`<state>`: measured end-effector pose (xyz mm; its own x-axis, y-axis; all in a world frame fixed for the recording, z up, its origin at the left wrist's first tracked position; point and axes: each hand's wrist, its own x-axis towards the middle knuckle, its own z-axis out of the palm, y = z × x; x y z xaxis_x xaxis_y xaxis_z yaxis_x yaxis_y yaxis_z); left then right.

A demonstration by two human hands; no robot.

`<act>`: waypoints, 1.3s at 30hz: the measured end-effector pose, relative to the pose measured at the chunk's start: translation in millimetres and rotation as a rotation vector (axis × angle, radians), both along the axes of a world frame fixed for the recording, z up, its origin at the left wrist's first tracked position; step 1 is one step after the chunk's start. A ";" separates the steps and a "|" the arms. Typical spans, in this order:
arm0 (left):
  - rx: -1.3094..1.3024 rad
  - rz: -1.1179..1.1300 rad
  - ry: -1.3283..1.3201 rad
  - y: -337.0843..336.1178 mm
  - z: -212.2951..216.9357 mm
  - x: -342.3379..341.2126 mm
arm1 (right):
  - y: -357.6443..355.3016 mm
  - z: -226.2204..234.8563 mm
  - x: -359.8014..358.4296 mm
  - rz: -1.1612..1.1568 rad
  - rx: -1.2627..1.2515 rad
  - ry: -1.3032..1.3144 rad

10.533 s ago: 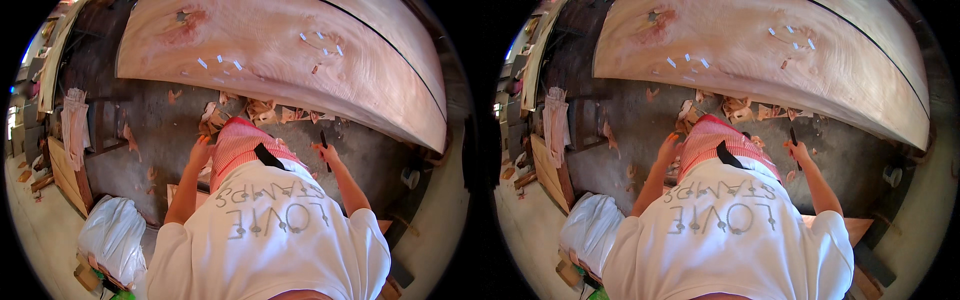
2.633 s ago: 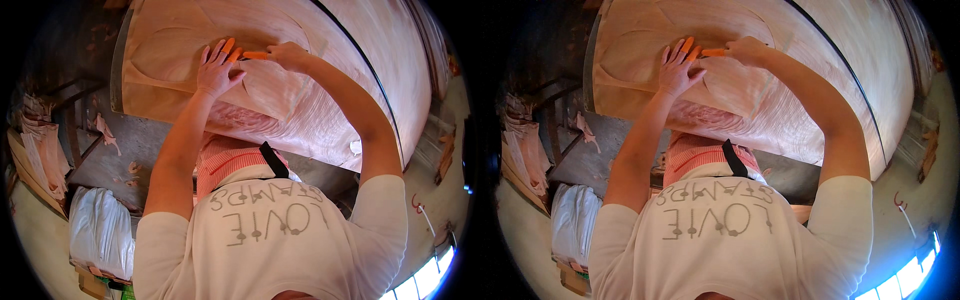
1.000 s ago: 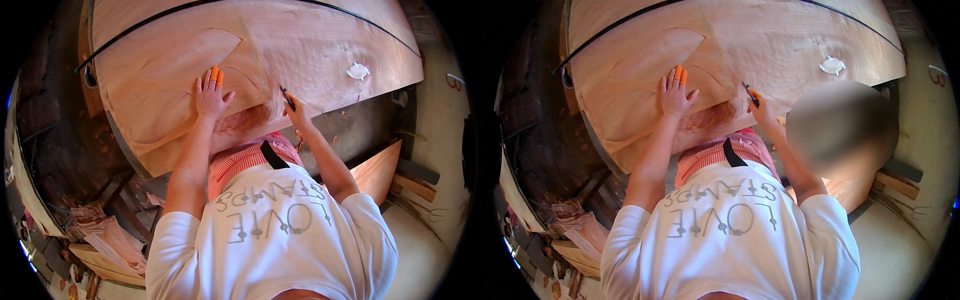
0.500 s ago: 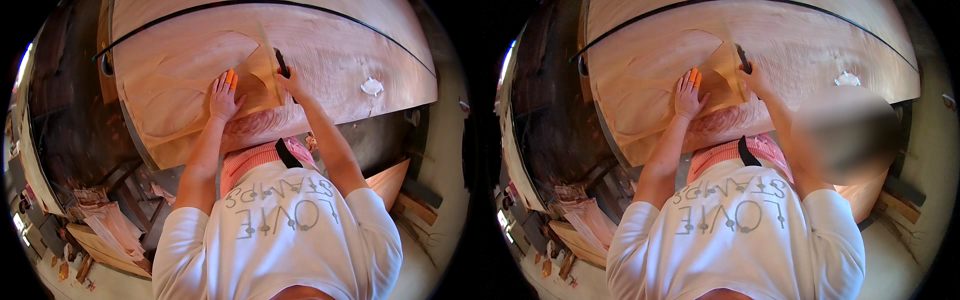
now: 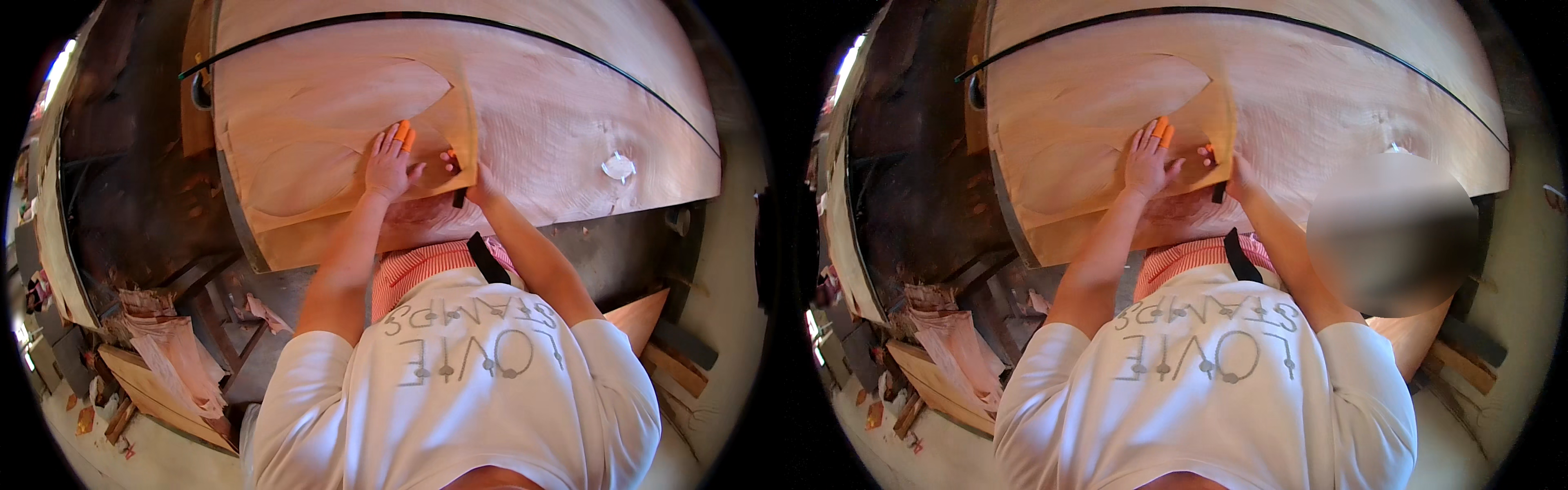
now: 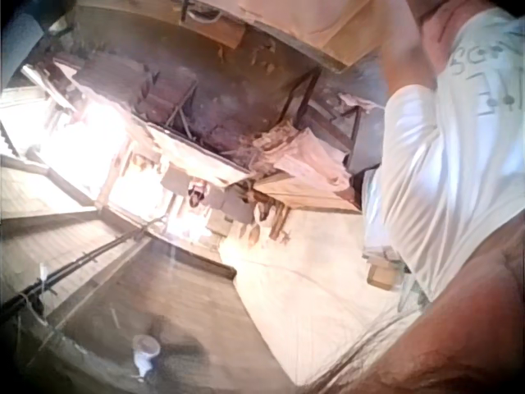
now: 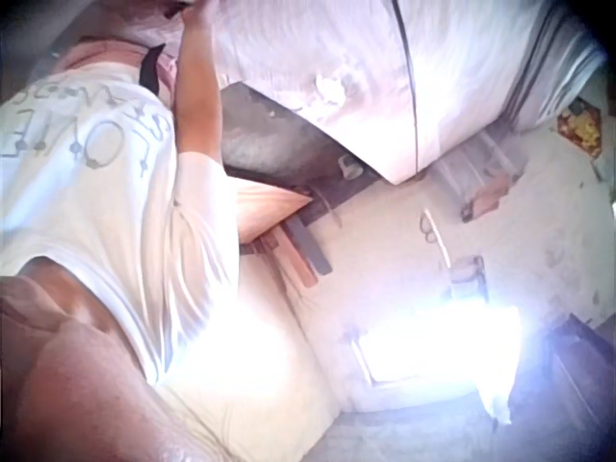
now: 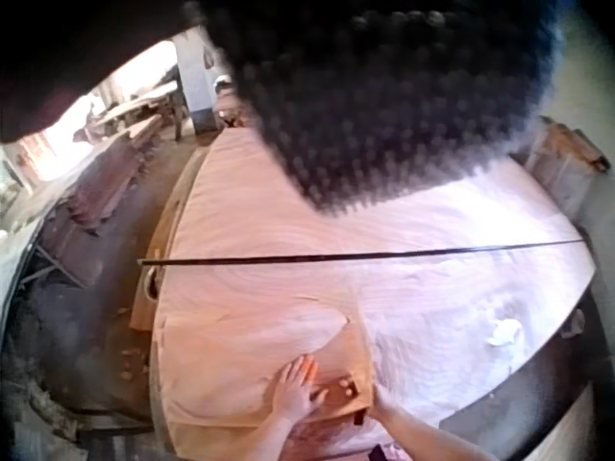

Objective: The person cuts small patches from thin wood sheets using a utility knife, places them over knots or defects on a large veneer sheet, and secures them with tape.

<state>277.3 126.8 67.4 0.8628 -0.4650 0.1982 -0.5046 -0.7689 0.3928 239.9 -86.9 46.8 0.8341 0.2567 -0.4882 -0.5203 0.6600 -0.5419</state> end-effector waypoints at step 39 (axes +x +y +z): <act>-0.190 0.132 -0.125 72.8 158.3 94.8 | 11.2 26.2 -1.3 -0.001 -0.215 0.089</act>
